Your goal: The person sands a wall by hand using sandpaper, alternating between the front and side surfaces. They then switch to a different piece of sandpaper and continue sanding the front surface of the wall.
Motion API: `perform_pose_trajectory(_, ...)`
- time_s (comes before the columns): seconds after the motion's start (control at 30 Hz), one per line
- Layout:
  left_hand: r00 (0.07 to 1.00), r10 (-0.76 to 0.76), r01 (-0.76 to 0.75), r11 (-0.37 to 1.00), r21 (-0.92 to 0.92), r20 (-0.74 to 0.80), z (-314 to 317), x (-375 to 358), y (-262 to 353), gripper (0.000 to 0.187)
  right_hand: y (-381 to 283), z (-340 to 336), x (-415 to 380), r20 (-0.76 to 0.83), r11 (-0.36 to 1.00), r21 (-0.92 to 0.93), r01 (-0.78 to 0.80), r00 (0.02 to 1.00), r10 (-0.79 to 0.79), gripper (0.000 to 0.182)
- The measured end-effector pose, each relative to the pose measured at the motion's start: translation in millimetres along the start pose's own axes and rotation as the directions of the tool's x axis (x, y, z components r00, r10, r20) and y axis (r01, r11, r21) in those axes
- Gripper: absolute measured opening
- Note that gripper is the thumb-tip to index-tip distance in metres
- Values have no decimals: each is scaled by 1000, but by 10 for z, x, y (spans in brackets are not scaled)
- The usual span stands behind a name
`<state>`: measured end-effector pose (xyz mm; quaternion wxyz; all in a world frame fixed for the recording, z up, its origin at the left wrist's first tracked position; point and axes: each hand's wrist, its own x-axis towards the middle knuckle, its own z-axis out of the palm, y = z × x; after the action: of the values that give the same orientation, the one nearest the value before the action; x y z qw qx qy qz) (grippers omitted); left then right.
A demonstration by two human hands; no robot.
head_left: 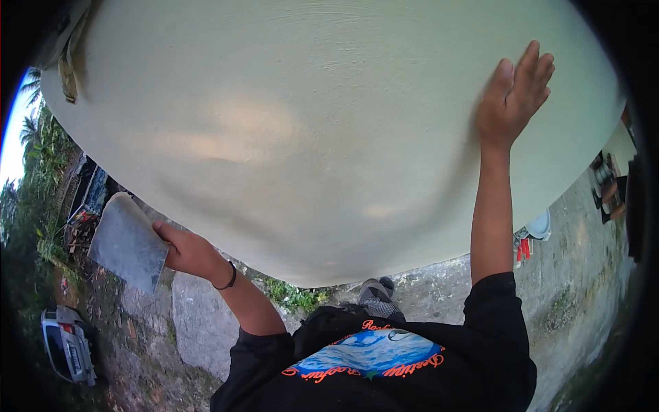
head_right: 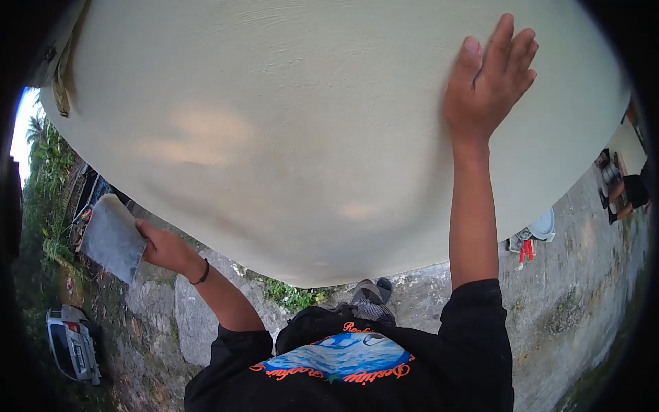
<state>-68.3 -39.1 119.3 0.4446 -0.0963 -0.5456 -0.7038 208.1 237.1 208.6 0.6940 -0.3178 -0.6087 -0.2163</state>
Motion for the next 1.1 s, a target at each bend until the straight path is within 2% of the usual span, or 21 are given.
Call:
perform_pose_trajectory(0.03, 993, 77, -84, 993, 77, 87, 57, 69, -66, 28, 18, 7, -2, -34, 999, 36, 27, 999, -25, 53)
perform_pose_trajectory(0.07, 990, -33, 11, 987, 161, 139, 115, 104, -216, 26, 22, -3, -23, -20, 999, 26, 38, 999, -37, 52)
perform_pose_trajectory(0.1, 984, 20, -57, 977, 206, 178, 205, 149, -284, 26, 10, -9, -42, -8, 999, 14, 28, 1000, -28, 52)
perform_pose_trajectory(0.13, 920, -245, 179, 957, 229, 304, 262, 143, -69, 27, -14, -20, -52, -7, 999, 5, 35, 999, -35, 51)
perform_pose_trajectory(0.17, 936, -77, 62, 997, 53, 343, 375, 96, -89, 32, -3, -24, -54, -12, 998, -6, 69, 998, -69, 50)
perform_pose_trajectory(0.2, 922, -142, 207, 967, -149, 359, 469, -26, -42, 42, -7, -30, -50, -16, 996, -10, 93, 995, -94, 49)
perform_pose_trajectory(0.23, 911, 0, 14, 999, -33, 411, 544, -84, -197, 60, -7, -24, -47, -26, 994, -15, 109, 994, -110, 49)
perform_pose_trajectory(0.27, 922, 123, -95, 991, -93, 367, 637, -77, -102, 71, -18, -19, -43, -27, 993, -2, 116, 993, -117, 48)
perform_pose_trajectory(0.3, 919, 148, -115, 987, -111, 367, 710, -12, -77, 74, -12, -17, -37, -26, 991, -13, 131, 991, -131, 48)
perform_pose_trajectory(0.4, 951, 174, -145, 981, -130, 256, 912, 341, -50, 65, 38, -6, -23, -33, 978, -34, 207, 978, -208, 48)
perform_pose_trajectory(0.5, 945, 192, -148, 973, -178, 264, 995, 684, -26, 56, 20, -15, -10, -33, 982, -25, 188, 982, -188, 48)
perform_pose_trajectory(0.6, 900, 286, -235, 954, -184, 331, 873, 411, -178, 51, 14, -4, -17, -29, 982, -52, 180, 983, -182, 47)
perform_pose_trajectory(0.63, 852, 417, -376, 908, -186, 317, 781, 238, -174, 50, 12, 0, -28, -25, 984, -38, 177, 984, -178, 47)
perform_pose_trajectory(0.67, 837, 406, -373, 914, -159, 366, 596, -40, -353, 49, 24, -30, -64, -31, 983, -46, 178, 983, -180, 47)
perform_pose_trajectory(0.7, 814, 376, -401, 915, -39, 444, 394, -310, -525, 50, 35, -32, -63, -43, 982, -55, 181, 982, -184, 47)
perform_pose_trajectory(0.77, 840, 284, -349, 935, 58, 463, 105, -714, -998, 50, 43, -50, -65, -40, 981, -49, 186, 981, -188, 47)
perform_pose_trajectory(0.8, 841, 290, -353, 934, 59, 456, 150, -616, -1020, 50, 38, -46, -64, -32, 981, -55, 188, 981, -190, 47)
perform_pose_trajectory(0.87, 897, 279, -290, 957, -19, 344, 239, -337, -1024, 49, 14, -47, -52, -13, 979, -47, 198, 980, -199, 47)
perform_pose_trajectory(0.93, 979, 59, -31, 989, -141, 197, 511, 153, -1031, 47, 11, -40, -63, -28, 983, -50, 176, 984, -177, 47)
perform_pose_trajectory(1.0, 954, -125, 168, 975, -142, 272, 587, 672, -761, 48, 49, -34, -60, -15, 982, -43, 183, 983, -184, 47)
perform_pose_trajectory(1.1, 962, -96, 122, 989, -86, 257, 604, 607, -580, 48, 41, -54, -70, -6, 982, -40, 183, 983, -184, 47)
